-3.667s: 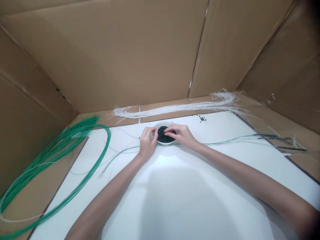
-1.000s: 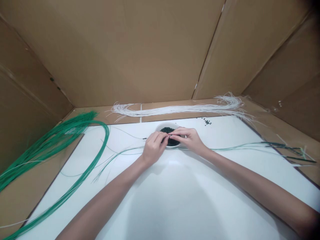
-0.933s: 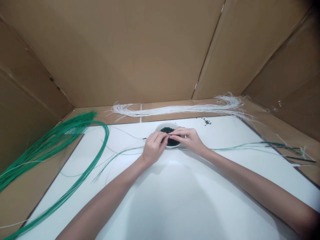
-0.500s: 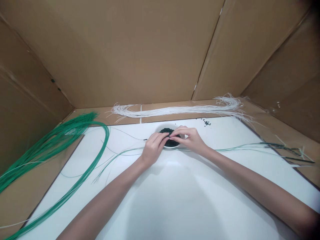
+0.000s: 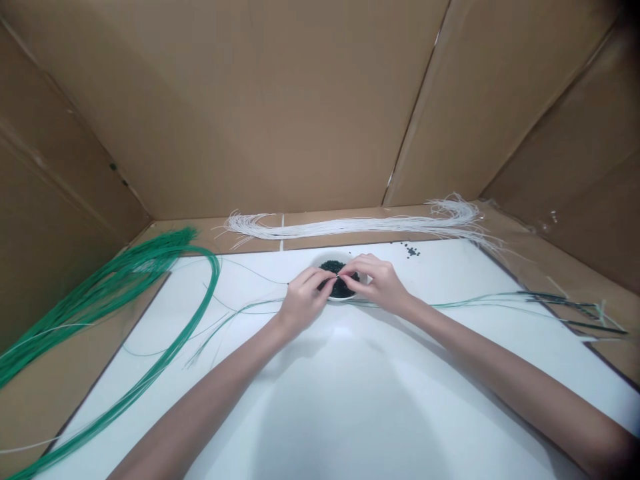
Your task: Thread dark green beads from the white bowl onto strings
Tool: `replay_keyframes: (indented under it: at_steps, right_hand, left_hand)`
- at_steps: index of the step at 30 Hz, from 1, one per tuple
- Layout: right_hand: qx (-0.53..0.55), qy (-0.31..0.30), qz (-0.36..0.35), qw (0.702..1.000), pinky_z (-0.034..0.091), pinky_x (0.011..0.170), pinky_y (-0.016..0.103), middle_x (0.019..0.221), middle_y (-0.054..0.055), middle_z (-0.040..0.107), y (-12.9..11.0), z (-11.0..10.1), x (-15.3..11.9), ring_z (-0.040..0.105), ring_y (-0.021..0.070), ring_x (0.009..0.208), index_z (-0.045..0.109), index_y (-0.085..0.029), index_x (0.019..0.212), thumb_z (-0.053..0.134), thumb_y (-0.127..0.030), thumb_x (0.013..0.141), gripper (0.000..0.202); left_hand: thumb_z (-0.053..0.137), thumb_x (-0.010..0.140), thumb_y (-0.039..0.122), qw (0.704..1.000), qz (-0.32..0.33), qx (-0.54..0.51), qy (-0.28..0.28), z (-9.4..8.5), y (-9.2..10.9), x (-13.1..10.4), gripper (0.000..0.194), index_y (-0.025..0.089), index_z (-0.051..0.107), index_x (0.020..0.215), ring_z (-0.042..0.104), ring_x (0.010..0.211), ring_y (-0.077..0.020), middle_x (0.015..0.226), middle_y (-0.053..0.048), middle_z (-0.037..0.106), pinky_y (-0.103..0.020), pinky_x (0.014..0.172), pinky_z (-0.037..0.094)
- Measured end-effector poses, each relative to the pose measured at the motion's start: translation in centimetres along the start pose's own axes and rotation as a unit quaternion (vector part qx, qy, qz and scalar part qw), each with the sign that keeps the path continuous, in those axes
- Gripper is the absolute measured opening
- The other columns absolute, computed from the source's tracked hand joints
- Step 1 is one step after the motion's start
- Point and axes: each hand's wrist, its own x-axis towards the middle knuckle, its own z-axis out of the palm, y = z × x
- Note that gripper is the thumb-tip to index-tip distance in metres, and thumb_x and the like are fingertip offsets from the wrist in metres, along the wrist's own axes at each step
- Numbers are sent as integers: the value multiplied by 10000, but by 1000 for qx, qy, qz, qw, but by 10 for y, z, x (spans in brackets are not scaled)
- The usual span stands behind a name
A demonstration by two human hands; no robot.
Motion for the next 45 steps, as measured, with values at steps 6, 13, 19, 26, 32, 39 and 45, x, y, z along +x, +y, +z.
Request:
replay_keyframes:
  at_steps: [6, 13, 19, 26, 32, 39, 45]
  right_hand:
    - [-34, -135, 56, 989, 440, 589, 229, 734, 44, 630, 10, 1, 10, 563, 124, 597, 642, -167, 808, 573, -205, 707, 128]
    - [-125, -283, 74, 948, 413, 559, 225, 619, 36, 660, 13, 12, 24, 589, 161, 595, 677, -184, 615, 576, -86, 626, 141]
    - [-103, -270, 77, 954, 423, 569, 216, 646, 35, 671, 10, 8, 23, 596, 148, 593, 672, -178, 643, 531, -51, 640, 190]
    - [-39, -226, 104, 968, 460, 607, 209, 682, 21, 660, 0, -2, 26, 593, 119, 608, 653, -163, 822, 514, -61, 677, 226]
    - [120, -80, 175, 974, 523, 666, 258, 891, 62, 640, -1, -4, 22, 621, 125, 661, 670, -162, 771, 571, -149, 682, 134]
    - [383, 63, 265, 883, 536, 733, 326, 853, 60, 647, 4, 4, 12, 636, 158, 692, 699, -170, 675, 701, -262, 581, 132]
    - [428, 66, 292, 853, 525, 770, 336, 858, 57, 665, 2, 4, 9, 644, 168, 728, 703, -170, 743, 724, -246, 558, 202]
  left_hand:
    - [505, 780, 193, 998, -56, -6, -4, -5, 4, 6, 100, 162, 596, 808, 480, 571, -85, 697, -19, 570, -197, 546, 425]
    - [546, 754, 287, 958, -228, -163, -57, -15, -6, 23, 180, 158, 644, 834, 503, 599, -98, 757, -37, 624, -214, 556, 410]
    - [643, 659, 278, 851, -371, -369, -47, -39, -17, 46, 194, 128, 649, 783, 392, 468, -37, 654, -14, 569, -184, 435, 319]
    - [681, 621, 255, 798, -402, -449, -10, -54, -20, 53, 205, 110, 624, 755, 387, 481, -13, 660, 6, 525, -166, 468, 316]
    - [655, 640, 285, 826, -405, -389, -54, -45, -16, 47, 217, 121, 630, 780, 368, 484, -24, 667, 6, 539, -168, 466, 288]
    - [575, 705, 332, 926, -321, -164, -110, -31, -2, 37, 206, 141, 632, 757, 433, 558, -81, 677, -7, 594, -198, 543, 338]
    - [539, 746, 271, 966, -235, -55, -94, -27, 10, 32, 143, 164, 633, 747, 379, 518, -69, 680, 11, 587, -193, 536, 331]
